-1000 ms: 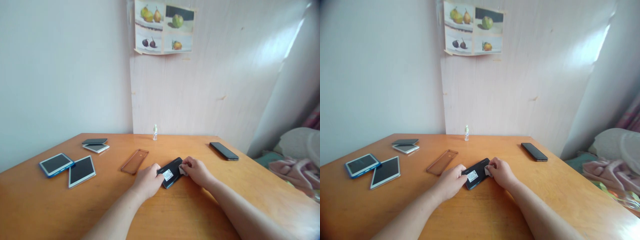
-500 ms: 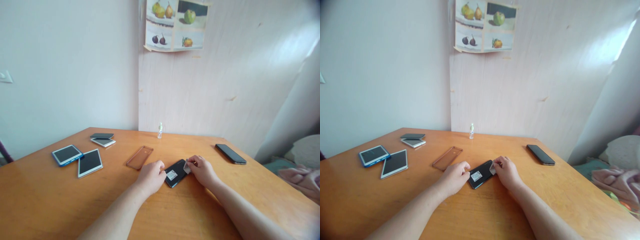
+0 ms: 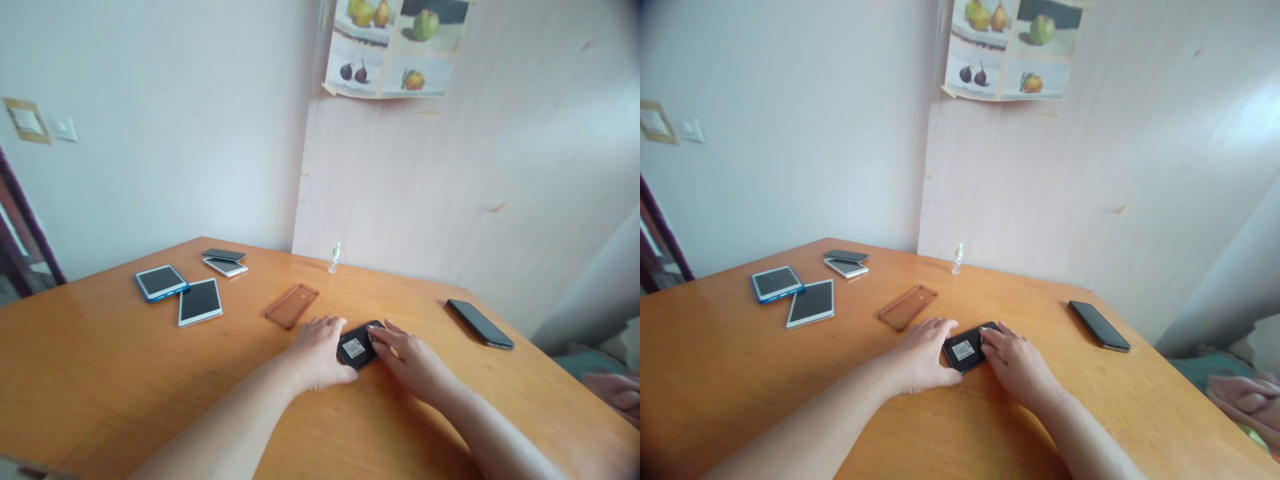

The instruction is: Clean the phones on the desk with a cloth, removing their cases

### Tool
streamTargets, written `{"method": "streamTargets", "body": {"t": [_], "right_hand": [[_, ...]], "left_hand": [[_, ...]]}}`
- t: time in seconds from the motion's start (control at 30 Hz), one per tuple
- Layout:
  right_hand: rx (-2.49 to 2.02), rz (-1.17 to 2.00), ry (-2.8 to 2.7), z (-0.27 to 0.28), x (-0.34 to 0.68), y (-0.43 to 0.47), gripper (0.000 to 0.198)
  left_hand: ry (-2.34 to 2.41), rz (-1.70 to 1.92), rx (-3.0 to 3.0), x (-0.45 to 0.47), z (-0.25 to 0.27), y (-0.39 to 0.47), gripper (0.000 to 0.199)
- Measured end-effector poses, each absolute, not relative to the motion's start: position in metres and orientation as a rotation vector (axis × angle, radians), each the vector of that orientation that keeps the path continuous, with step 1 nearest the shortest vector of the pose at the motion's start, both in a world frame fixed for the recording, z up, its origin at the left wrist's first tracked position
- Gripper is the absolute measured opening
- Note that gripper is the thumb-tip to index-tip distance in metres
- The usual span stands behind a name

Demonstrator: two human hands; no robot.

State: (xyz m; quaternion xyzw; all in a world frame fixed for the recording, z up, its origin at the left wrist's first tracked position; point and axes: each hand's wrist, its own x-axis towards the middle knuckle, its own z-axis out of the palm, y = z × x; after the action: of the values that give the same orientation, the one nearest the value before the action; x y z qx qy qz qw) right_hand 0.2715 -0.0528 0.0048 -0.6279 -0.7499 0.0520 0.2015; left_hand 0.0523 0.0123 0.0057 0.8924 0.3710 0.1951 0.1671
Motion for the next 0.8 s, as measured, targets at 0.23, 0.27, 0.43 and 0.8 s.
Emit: {"method": "streamTargets", "body": {"t": [0.23, 0.27, 0.43, 0.8], "right_hand": [[-1.695, 0.383, -2.276, 0.006, 0.250, -0.064, 0.048], [-1.763, 0.350, -2.239, 0.003, 0.256, -0.060, 0.048], [-2.078, 0.154, -2.027, -0.010, 0.285, -0.044, 0.054], [-1.727, 0.398, -2.308, 0.006, 0.241, -0.058, 0.053]], "left_hand": [[1.057, 0.605, 2.490, 0.055, 0.000, 0.014, 0.075], [1.057, 0.599, 2.484, 0.055, 0.000, 0.014, 0.076], [1.046, 0.587, 2.475, 0.055, 0.001, 0.013, 0.080], [1.051, 0.612, 2.454, 0.055, 0.001, 0.013, 0.088]]}}
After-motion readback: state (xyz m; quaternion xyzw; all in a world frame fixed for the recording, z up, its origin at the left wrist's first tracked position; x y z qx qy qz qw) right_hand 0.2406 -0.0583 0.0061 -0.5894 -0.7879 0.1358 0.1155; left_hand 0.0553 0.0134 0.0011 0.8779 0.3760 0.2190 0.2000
